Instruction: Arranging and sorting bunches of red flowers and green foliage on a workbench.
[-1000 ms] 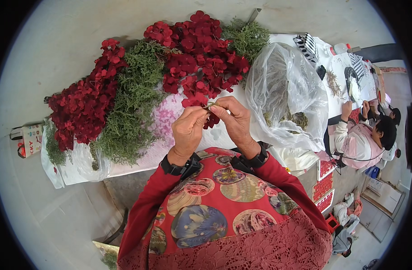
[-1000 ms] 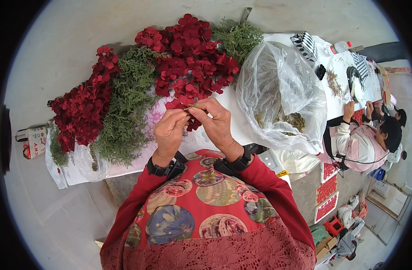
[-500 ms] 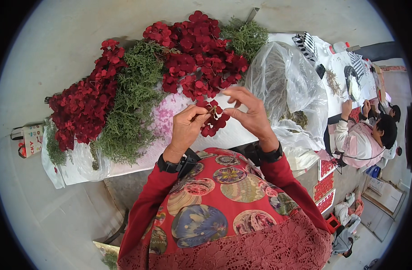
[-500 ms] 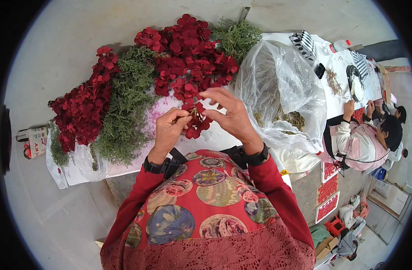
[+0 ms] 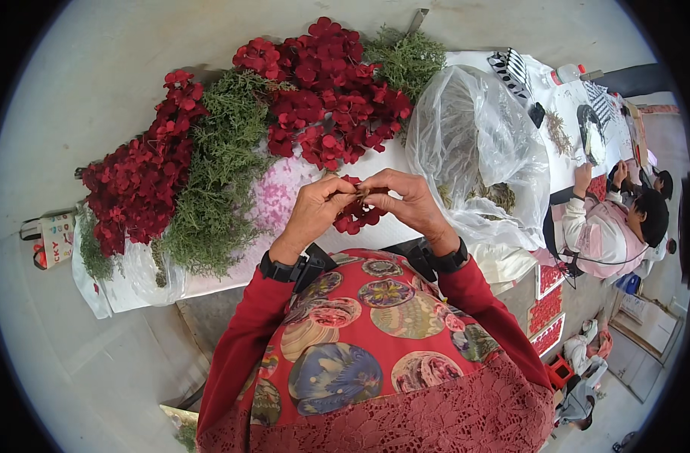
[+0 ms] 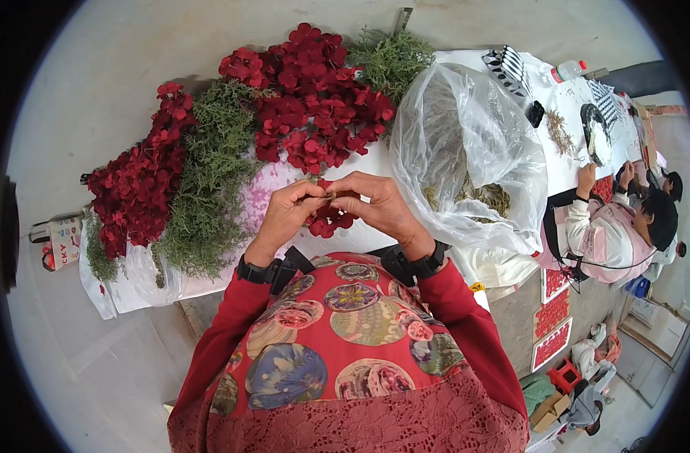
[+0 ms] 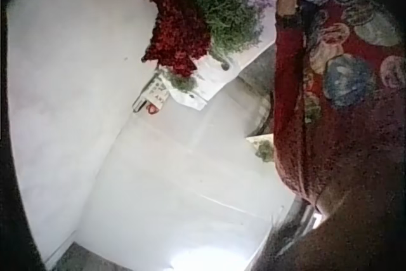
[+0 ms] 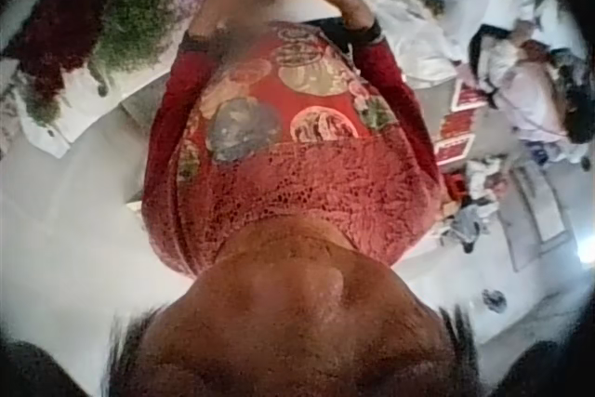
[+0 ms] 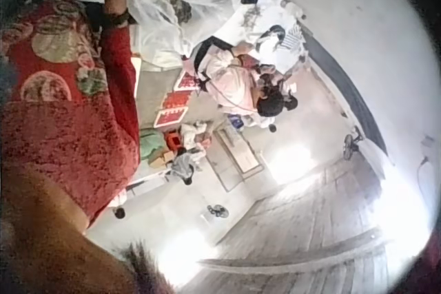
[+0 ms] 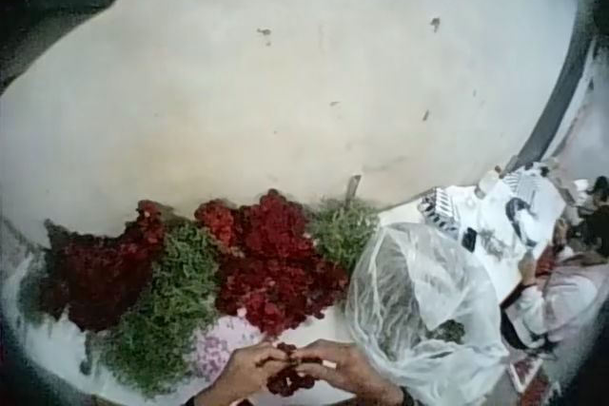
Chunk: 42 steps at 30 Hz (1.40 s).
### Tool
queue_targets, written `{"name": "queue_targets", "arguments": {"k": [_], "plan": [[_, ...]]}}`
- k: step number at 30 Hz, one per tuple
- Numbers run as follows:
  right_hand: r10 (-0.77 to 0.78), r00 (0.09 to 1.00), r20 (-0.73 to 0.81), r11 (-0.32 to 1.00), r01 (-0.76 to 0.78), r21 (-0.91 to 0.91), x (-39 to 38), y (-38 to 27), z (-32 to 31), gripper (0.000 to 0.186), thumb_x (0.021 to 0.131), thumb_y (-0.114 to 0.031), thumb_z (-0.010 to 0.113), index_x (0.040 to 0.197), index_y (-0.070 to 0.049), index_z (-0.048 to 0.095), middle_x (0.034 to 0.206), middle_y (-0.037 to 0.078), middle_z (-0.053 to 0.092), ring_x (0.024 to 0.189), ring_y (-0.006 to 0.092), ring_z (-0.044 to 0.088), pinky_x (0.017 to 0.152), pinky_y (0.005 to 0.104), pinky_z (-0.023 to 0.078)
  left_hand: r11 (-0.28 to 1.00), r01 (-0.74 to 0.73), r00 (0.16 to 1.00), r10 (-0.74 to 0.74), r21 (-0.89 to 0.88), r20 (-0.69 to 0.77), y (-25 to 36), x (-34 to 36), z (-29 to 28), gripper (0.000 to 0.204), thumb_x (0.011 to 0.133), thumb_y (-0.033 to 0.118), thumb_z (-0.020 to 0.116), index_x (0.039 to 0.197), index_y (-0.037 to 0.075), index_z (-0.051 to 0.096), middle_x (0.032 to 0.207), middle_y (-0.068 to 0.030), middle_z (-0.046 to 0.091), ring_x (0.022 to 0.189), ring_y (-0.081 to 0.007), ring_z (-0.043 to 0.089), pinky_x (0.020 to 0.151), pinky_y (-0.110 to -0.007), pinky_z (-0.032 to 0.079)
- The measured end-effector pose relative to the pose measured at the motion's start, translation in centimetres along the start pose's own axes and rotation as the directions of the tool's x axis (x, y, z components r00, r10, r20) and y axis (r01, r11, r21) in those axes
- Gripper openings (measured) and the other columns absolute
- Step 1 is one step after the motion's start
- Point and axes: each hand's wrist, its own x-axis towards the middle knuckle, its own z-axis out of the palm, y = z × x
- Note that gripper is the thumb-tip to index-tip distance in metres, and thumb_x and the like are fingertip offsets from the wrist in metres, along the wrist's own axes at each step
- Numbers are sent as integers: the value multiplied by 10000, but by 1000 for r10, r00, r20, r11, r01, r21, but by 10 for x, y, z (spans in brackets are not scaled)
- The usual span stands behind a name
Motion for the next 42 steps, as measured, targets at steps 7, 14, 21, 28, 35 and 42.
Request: {"name": "queue_targets", "arguments": {"k": [7, 14, 21, 28, 35, 42], "plan": [[-70, 992, -102, 984, 52, -168, -10, 8, 3, 164, 835, -51, 688, 994, -12, 673, 881, 78, 670, 771, 138, 640, 692, 265, 508, 998, -32, 998, 35, 46, -57, 4, 6, 15, 59, 887, 5, 605, 919, -16, 650, 820, 2, 580, 695, -58, 516, 610, -204, 415], [129, 963, -235, 989, -109, 95, -25, 26, -6, 117, 849, -15, 666, 966, -1, 670, 872, 22, 664, 787, 89, 616, 700, 233, 487, 979, 173, 985, -174, -112, -4, -7, 20, 11, 82, 840, 34, 658, 908, -12, 657, 776, -20, 596, 688, -89, 569, 599, -236, 451], [298, 870, -393, 935, -182, 305, -35, 40, -17, 129, 863, -44, 670, 983, 1, 657, 881, 11, 667, 781, 74, 608, 700, 210, 486, 698, 181, 865, 222, 693, -450, -96, 56, -45, 228, 780, 146, 740, 958, 13, 687, 904, -92, 646, 736, -197, 622, 666, -314, 498], [301, 856, -419, 922, -150, 357, -30, 51, -12, 148, 879, -52, 658, 1010, 16, 643, 890, 27, 670, 793, 89, 622, 706, 211, 495, 758, 34, 835, 336, 651, -435, -92, 58, -44, 211, 780, 156, 739, 915, 3, 686, 926, -126, 647, 795, -241, 628, 718, -326, 505], [185, 837, -515, 961, -44, 274, -21, 32, 9, 148, 888, -36, 643, 1024, 21, 634, 912, 46, 672, 792, 98, 631, 706, 221, 507, 513, -4, 837, 471, 858, -278, 32, -10, -62, 104, 798, 65, 693, 817, 1, 613, 842, -105, 609, 770, -287, 593, 679, -342, 487], [54, 913, -405, 993, -5, 121, -13, -18, 69, 162, 882, 20, 625, 1044, 20, 622, 922, 41, 651, 783, 96, 618, 704, 224, 508, 537, -302, 892, 450, 787, 35, 63, -39, -30, 92, 762, 84, 682, 792, 55, 600, 788, -73, 565, 758, -270, 555, 667, -373, 471]]}}
